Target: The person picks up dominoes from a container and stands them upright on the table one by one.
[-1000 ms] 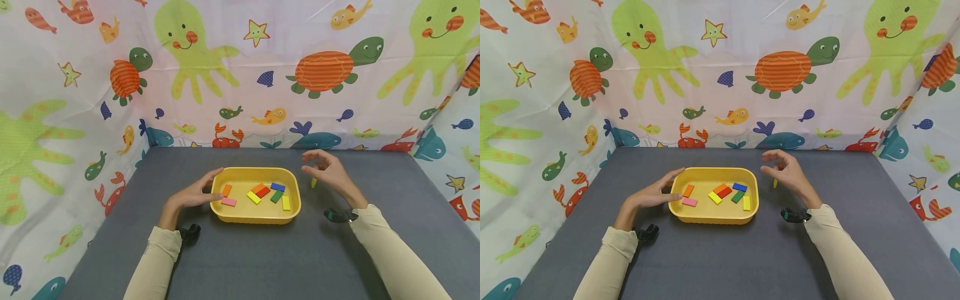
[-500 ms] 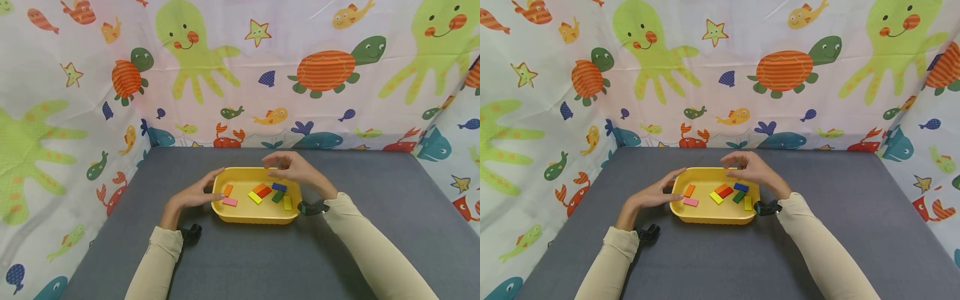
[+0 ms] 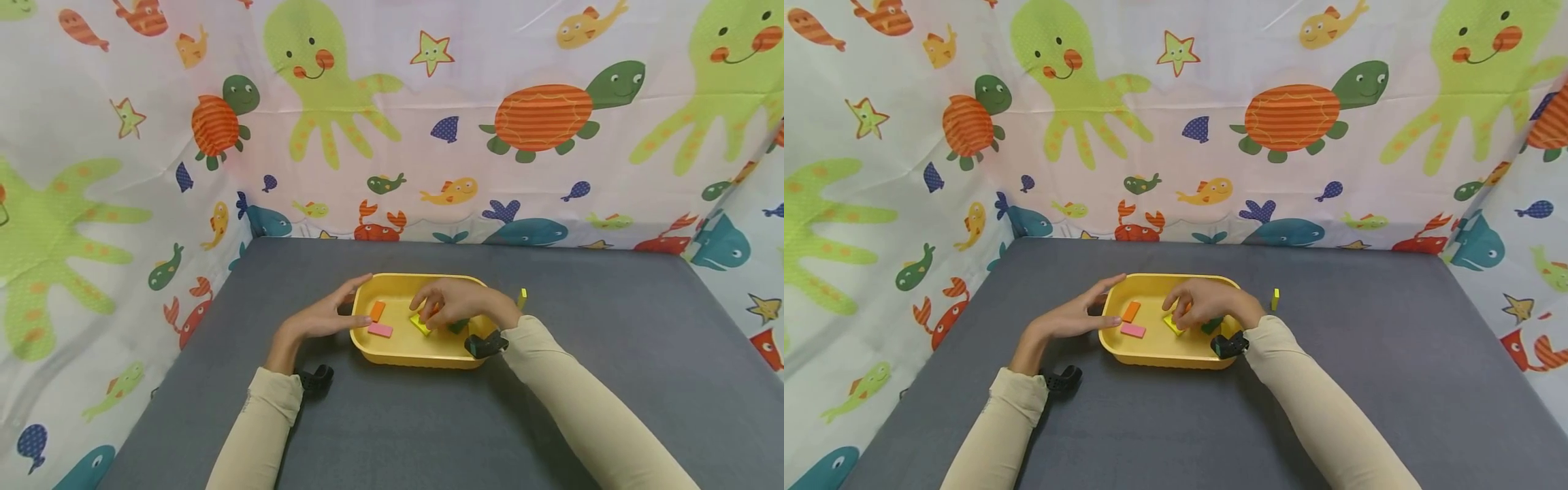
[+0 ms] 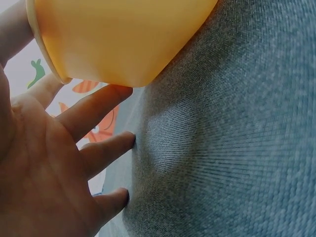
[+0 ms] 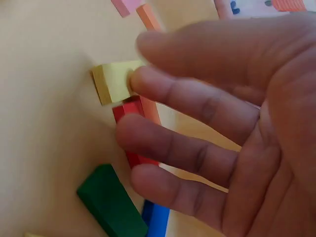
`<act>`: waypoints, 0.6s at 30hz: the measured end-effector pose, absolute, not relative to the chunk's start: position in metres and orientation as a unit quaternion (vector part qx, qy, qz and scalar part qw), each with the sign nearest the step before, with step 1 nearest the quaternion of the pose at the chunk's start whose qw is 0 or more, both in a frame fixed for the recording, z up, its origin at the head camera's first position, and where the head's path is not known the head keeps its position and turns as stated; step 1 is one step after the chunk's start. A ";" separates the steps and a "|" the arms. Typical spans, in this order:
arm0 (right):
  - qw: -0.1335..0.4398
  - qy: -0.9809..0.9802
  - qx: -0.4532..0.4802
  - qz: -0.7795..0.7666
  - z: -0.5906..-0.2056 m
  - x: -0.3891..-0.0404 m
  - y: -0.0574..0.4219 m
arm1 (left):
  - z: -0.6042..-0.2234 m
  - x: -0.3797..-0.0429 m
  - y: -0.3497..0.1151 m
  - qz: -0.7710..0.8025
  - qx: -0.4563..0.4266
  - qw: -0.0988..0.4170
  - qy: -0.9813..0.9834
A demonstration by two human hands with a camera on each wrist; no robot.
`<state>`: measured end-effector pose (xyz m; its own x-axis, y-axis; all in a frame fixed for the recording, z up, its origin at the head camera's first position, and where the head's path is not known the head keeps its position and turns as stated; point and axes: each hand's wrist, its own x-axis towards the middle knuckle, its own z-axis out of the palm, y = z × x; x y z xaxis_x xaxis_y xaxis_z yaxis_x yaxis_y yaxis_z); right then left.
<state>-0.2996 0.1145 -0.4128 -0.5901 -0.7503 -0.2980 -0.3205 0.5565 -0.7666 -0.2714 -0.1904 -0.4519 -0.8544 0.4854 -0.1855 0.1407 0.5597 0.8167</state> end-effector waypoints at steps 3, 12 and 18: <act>0.311 0.834 -0.323 -0.321 -0.413 -0.300 0.109 | -0.452 -0.271 -0.190 0.432 0.177 0.199 0.862; 0.305 0.844 -0.293 -0.329 -0.420 -0.307 0.095 | -0.450 -0.272 -0.190 0.438 0.180 0.206 0.857; 0.280 0.847 -0.314 -0.326 -0.421 -0.311 0.095 | -0.450 -0.274 -0.191 0.438 0.183 0.205 0.856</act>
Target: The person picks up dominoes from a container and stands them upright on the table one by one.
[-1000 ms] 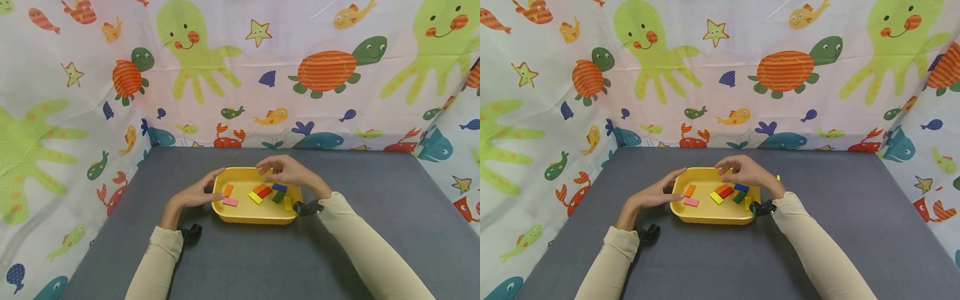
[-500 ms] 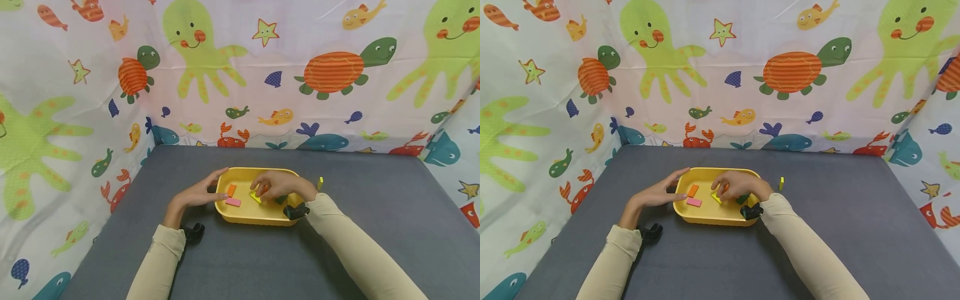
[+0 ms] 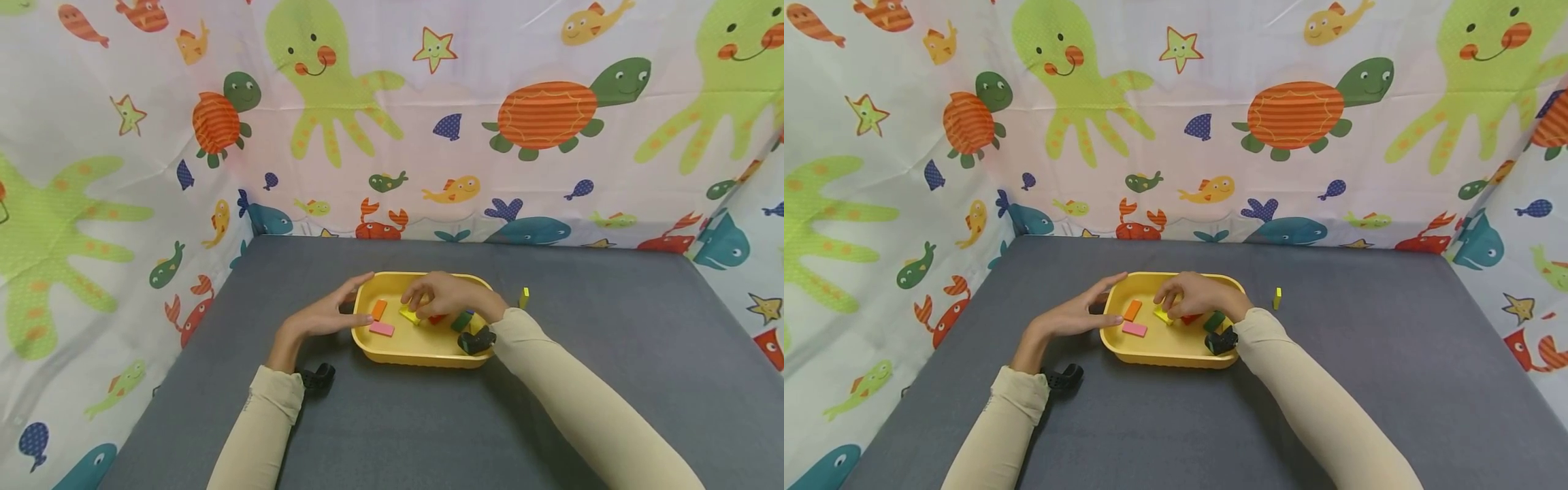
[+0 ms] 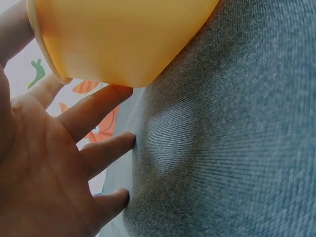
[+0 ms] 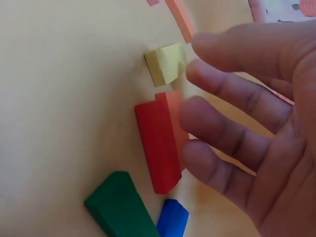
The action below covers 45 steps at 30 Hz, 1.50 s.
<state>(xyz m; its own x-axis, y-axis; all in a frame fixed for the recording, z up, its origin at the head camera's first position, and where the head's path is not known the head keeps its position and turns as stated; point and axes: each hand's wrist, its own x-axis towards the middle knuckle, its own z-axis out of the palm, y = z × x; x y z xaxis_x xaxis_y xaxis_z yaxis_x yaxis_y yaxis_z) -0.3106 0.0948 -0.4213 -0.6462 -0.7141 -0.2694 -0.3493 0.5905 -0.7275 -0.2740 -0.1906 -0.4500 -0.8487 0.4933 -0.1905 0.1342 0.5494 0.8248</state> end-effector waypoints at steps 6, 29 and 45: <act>0.258 0.855 -0.322 -0.315 -0.423 -0.310 0.094 | -0.448 -0.273 -0.190 0.436 0.178 0.208 0.857; 0.197 0.862 -0.359 -0.299 -0.433 -0.316 0.082 | -0.447 -0.272 -0.188 0.433 0.176 0.210 0.859; 0.174 0.870 -0.356 -0.293 -0.442 -0.320 0.080 | -0.451 -0.275 -0.191 0.429 0.179 0.204 0.862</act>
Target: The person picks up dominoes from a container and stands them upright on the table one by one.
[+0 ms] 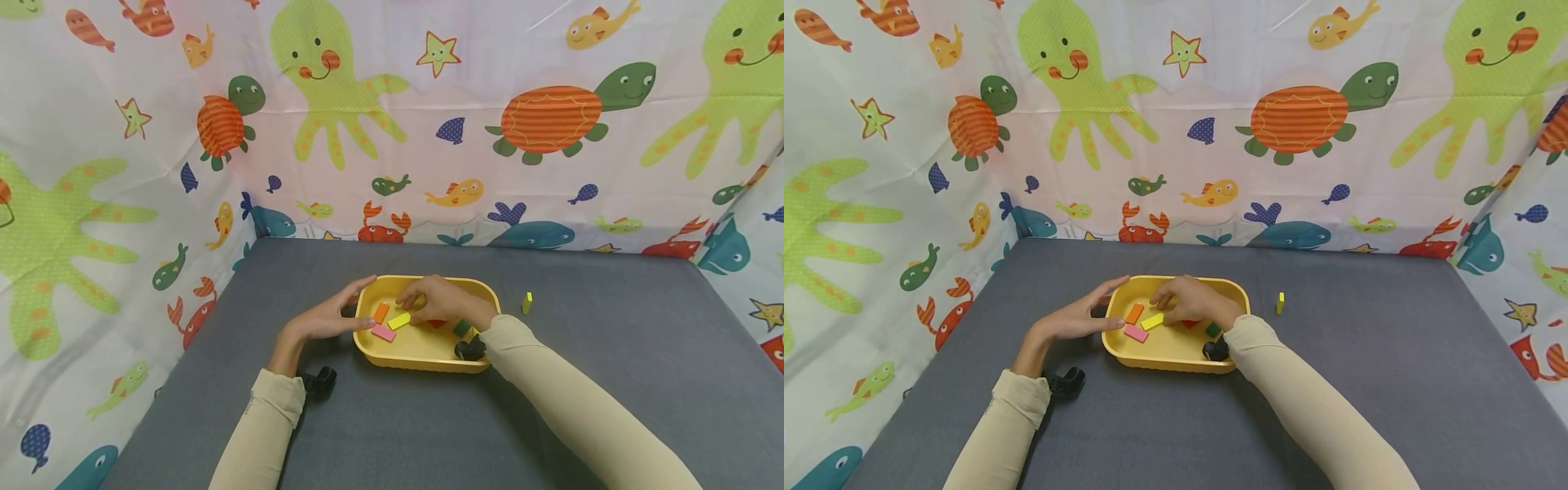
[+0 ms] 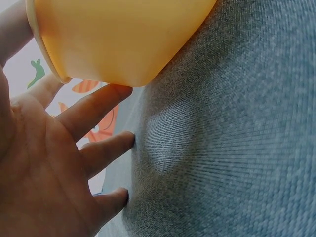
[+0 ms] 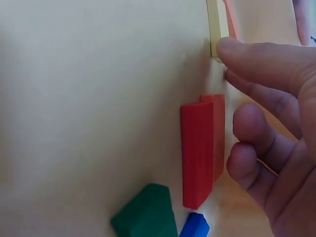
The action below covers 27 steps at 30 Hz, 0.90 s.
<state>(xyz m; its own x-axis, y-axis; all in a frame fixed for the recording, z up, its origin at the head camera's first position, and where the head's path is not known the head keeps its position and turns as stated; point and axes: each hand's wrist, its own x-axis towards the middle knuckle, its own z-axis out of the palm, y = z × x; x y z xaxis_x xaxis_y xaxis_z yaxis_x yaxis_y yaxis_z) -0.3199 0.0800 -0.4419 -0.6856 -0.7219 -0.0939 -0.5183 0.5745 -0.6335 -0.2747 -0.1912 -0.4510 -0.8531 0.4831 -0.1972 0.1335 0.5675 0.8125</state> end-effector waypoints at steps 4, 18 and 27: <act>0.189 0.857 -0.353 -0.325 -0.442 -0.319 0.080 | -0.451 -0.274 -0.191 0.430 0.176 0.203 0.862; 0.220 0.823 -0.359 -0.381 -0.444 -0.315 0.076 | -0.451 -0.273 -0.191 0.430 0.173 0.204 0.862; 0.209 0.838 -0.367 -0.346 -0.448 -0.314 0.074 | -0.450 -0.272 -0.190 0.432 0.175 0.204 0.861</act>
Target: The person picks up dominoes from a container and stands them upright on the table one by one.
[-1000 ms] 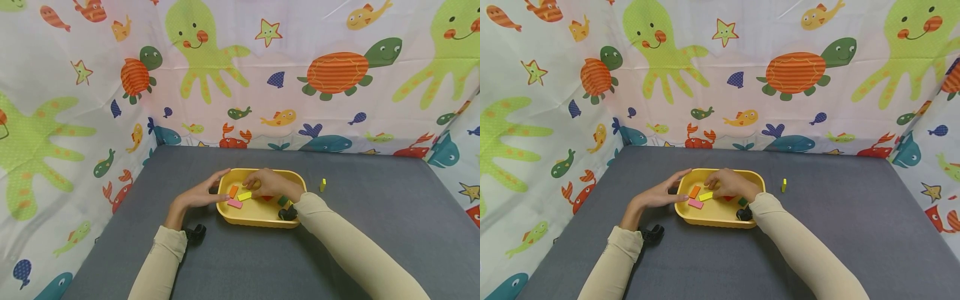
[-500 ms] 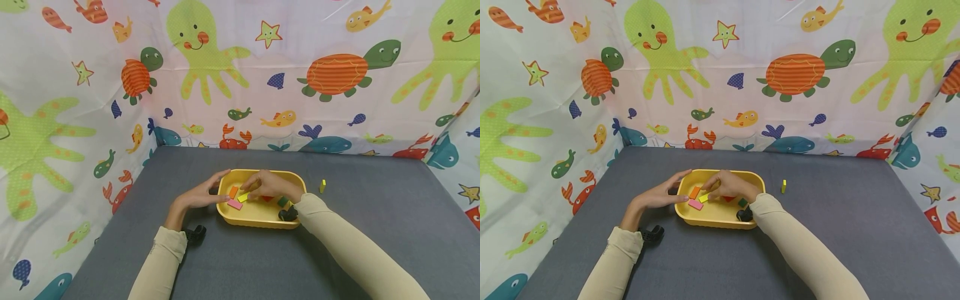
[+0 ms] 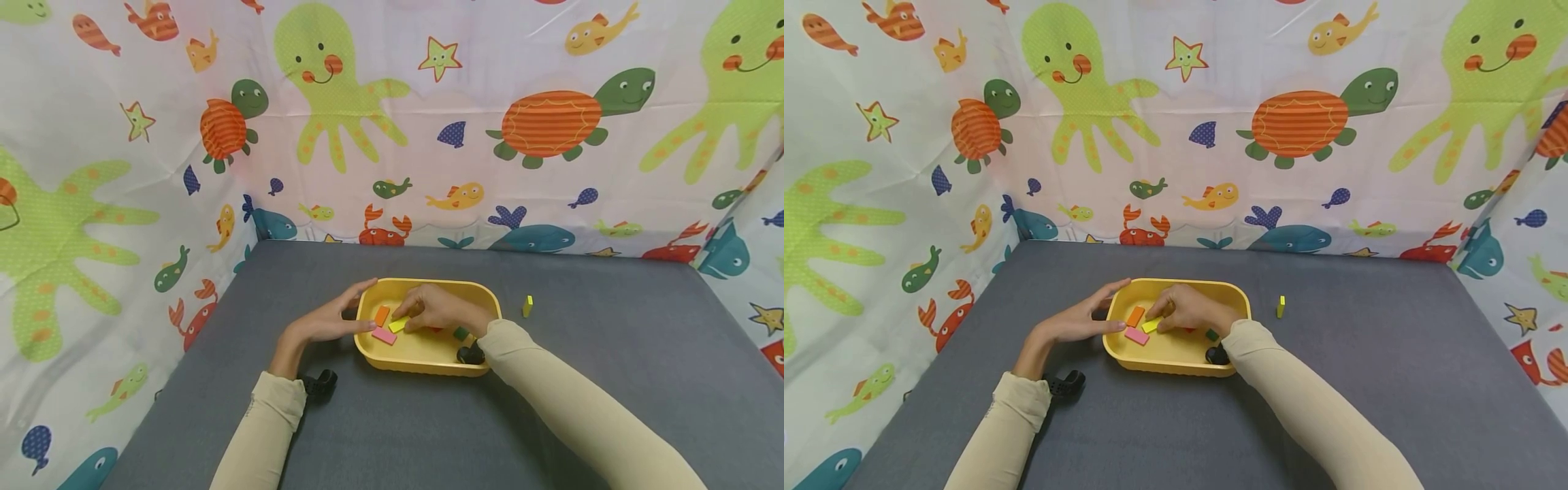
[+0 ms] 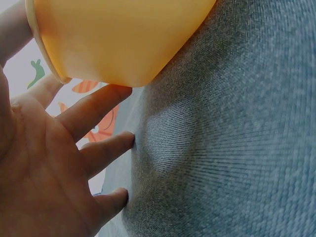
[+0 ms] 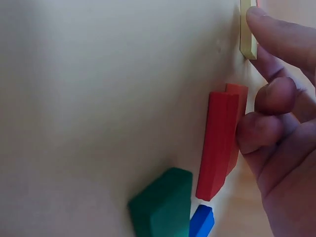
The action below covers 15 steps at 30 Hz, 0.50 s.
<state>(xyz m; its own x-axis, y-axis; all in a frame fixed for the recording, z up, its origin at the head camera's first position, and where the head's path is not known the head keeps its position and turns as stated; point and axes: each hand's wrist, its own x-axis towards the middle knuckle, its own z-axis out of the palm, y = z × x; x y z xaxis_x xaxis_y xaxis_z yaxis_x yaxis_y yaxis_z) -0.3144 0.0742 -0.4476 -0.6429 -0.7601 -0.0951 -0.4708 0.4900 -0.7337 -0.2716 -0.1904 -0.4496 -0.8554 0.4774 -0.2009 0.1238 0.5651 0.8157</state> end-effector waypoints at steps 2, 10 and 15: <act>0.202 0.842 -0.373 -0.334 -0.447 -0.315 0.074 | -0.449 -0.272 -0.190 0.433 0.174 0.203 0.861; 0.182 0.861 -0.387 -0.276 -0.446 -0.313 0.074 | -0.452 -0.272 -0.190 0.435 0.184 0.204 0.857; 0.172 0.867 -0.392 -0.255 -0.445 -0.313 0.074 | -0.452 -0.272 -0.191 0.438 0.182 0.202 0.857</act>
<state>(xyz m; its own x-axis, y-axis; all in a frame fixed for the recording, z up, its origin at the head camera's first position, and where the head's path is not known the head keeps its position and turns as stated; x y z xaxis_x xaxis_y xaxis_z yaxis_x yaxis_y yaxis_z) -0.3126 0.0738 -0.4446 -0.6333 -0.7675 -0.0993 -0.5918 0.5630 -0.5770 -0.2720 -0.1910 -0.4521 -0.8524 0.4885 -0.1866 0.1349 0.5501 0.8241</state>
